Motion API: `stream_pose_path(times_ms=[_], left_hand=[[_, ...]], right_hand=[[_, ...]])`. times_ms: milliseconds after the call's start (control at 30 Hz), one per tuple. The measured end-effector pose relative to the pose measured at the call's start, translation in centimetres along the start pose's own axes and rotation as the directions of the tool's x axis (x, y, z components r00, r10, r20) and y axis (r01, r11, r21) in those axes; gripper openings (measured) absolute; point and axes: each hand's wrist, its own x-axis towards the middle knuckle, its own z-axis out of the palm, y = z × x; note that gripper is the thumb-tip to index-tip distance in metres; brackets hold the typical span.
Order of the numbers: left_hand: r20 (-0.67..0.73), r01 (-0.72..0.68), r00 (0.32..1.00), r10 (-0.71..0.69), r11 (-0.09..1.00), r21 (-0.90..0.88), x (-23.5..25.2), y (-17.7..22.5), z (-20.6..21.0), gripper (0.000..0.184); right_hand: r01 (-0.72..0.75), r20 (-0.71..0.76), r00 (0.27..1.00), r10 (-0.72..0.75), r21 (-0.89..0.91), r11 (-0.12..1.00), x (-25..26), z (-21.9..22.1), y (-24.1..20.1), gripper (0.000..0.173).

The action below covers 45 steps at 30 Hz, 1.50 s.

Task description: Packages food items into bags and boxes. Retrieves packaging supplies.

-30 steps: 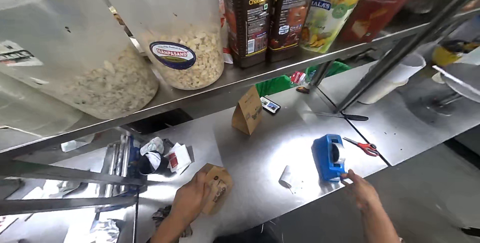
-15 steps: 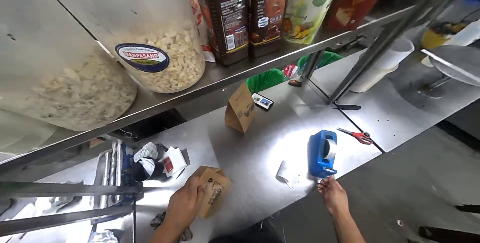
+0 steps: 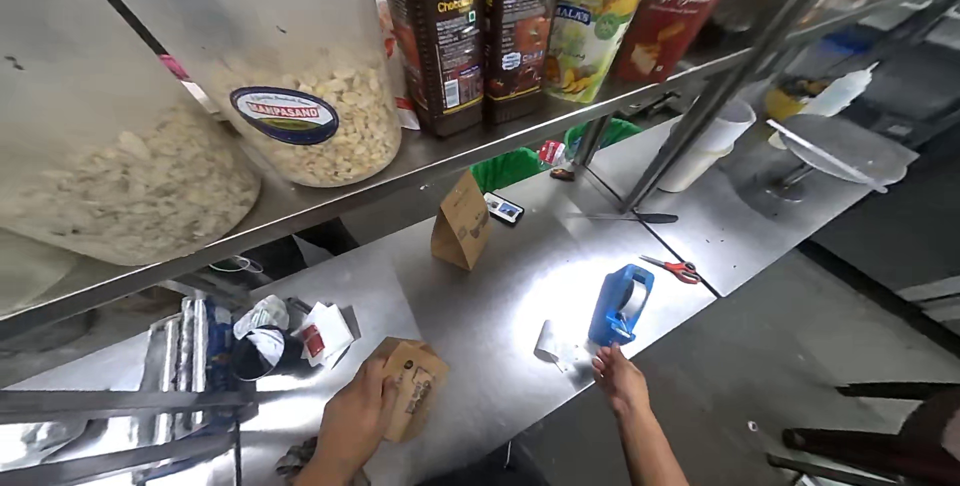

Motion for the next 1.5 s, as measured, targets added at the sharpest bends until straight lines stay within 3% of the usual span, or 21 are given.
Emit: stream_pose_path(times_ms=[67, 167, 233, 333, 400, 433, 533, 667, 767, 833, 933, 1000, 1033, 1100, 1167, 1200, 1233, 1300, 1367, 1433, 1500], left_hand=[[0.017, -0.001, 1.0, 0.001, 1.0, 0.001, -0.1, 0.1, -0.1, 0.042], [0.056, 0.006, 0.998, -0.006, 1.0, -0.008, 0.0, 0.2, -0.5, 0.042], [0.072, 0.02, 0.997, -0.019, 1.0, -0.014, 0.2, 0.1, -0.5, 0.042], [0.123, 0.053, 0.991, -0.05, 0.999, -0.014, 0.0, 0.1, -0.8, 0.044], [0.147, 0.075, 0.987, -0.07, 0.997, -0.023, 0.2, 0.2, -1.0, 0.044], [0.174, 0.094, 0.981, -0.087, 0.995, -0.03, 0.4, 0.4, -1.2, 0.044], [0.119, 0.09, 0.989, -0.084, 0.995, -0.043, 0.4, 0.6, -0.7, 0.042], [0.055, 0.047, 0.997, -0.044, 0.998, -0.048, 0.3, 0.4, -0.1, 0.037], [0.079, 0.058, 0.995, -0.054, 0.997, -0.049, 0.2, 0.4, -0.2, 0.037], [0.107, 0.079, 0.992, -0.072, 0.994, -0.07, 0.3, 0.6, -0.4, 0.039], [0.086, 0.078, 0.994, -0.072, 0.994, -0.071, 0.2, 0.8, -0.3, 0.041], [0.114, 0.09, 0.99, -0.081, 0.993, -0.079, 0.3, 0.7, -0.9, 0.044], [0.138, 0.101, 0.986, -0.089, 0.991, -0.083, 0.5, 0.8, -1.4, 0.046], [0.182, 0.117, 0.978, -0.101, 0.99, -0.081, 1.4, 0.8, -2.3, 0.052], [0.217, 0.105, 0.972, -0.091, 0.993, -0.056, 2.7, 0.8, -3.1, 0.056], [0.242, 0.087, 0.967, -0.077, 0.996, -0.032, 3.6, 0.9, -3.4, 0.054], [0.27, 0.068, 0.961, -0.064, 0.998, -0.006, 4.5, 1.0, -3.7, 0.05], [0.299, 0.035, 0.953, -0.044, 0.999, 0.033, 5.9, 1.3, -4.7, 0.044], [0.197, 0.012, 0.98, -0.011, 1.0, -0.003, 6.8, 1.8, -5.1, 0.04], [0.091, -0.031, 0.995, 0.042, 0.993, -0.113, 7.4, 4.1, -5.2, 0.037], [0.214, -0.035, 0.971, 0.104, 0.952, -0.304, 7.6, 9.5, -3.9, 0.04]], right_hand=[[-0.082, 0.097, 0.992, 0.081, 0.01, 0.997, -0.5, 0.9, -0.1, 0.033], [-0.186, 0.362, 0.899, 0.247, -0.195, 0.963, -5.6, 3.6, -1.0, 0.029], [-0.039, 0.501, 0.837, 0.221, -0.348, 0.937, -9.6, 6.5, -0.9, 0.034], [0.299, 0.751, 0.631, 0.197, -0.469, 0.831, -16.4, 12.1, -0.6, 0.034], [0.485, 0.823, 0.525, 0.217, -0.499, 0.718, -20.0, 16.1, -0.3, 0.035], [0.556, 0.828, 0.511, 0.23, -0.522, 0.646, -21.2, 17.9, -0.2, 0.035], [0.696, 0.787, 0.562, 0.254, -0.616, 0.369, -22.0, 22.0, 1.0, 0.045], [0.75, 0.736, 0.627, 0.255, -0.659, 0.056, -21.6, 23.8, 1.7, 0.057], [0.702, 0.656, 0.688, 0.312, -0.71, -0.054, -20.8, 23.3, 1.5, 0.073], [0.66, 0.627, 0.689, 0.364, -0.75, 0.042, -19.2, 21.6, 1.9, 0.073], [0.59, 0.63, 0.65, 0.426, -0.771, 0.239, -15.8, 15.9, 2.4, 0.057], [0.51, 0.63, 0.695, 0.345, -0.771, 0.38, -12.7, 10.9, 1.3, 0.047], [0.477, 0.61, 0.759, 0.229, -0.759, 0.443, -10.9, 8.5, 0.1, 0.041], [0.495, 0.475, 0.865, -0.164, -0.746, 0.445, -7.4, 4.0, -2.8, 0.035], [0.495, 0.269, 0.83, -0.488, -0.759, 0.423, -5.1, 0.6, -5.6, 0.036], [0.47, 0.172, 0.811, -0.56, -0.761, 0.446, -3.8, -0.5, -6.5, 0.037], [0.431, 0.091, 0.82, -0.565, -0.749, 0.504, -2.5, -1.2, -7.0, 0.039], [0.313, -0.007, 0.905, -0.426, -0.666, 0.677, 0.2, -1.4, -6.8, 0.046], [0.237, -0.011, 0.958, -0.288, -0.539, 0.808, 2.1, -0.7, -5.8, 0.048], [0.264, -0.028, 0.953, -0.301, -0.404, 0.876, 2.6, 0.3, -5.0, 0.039], [0.324, -0.058, 0.932, -0.359, -0.316, 0.892, 1.0, 0.4, -4.6, 0.034]])
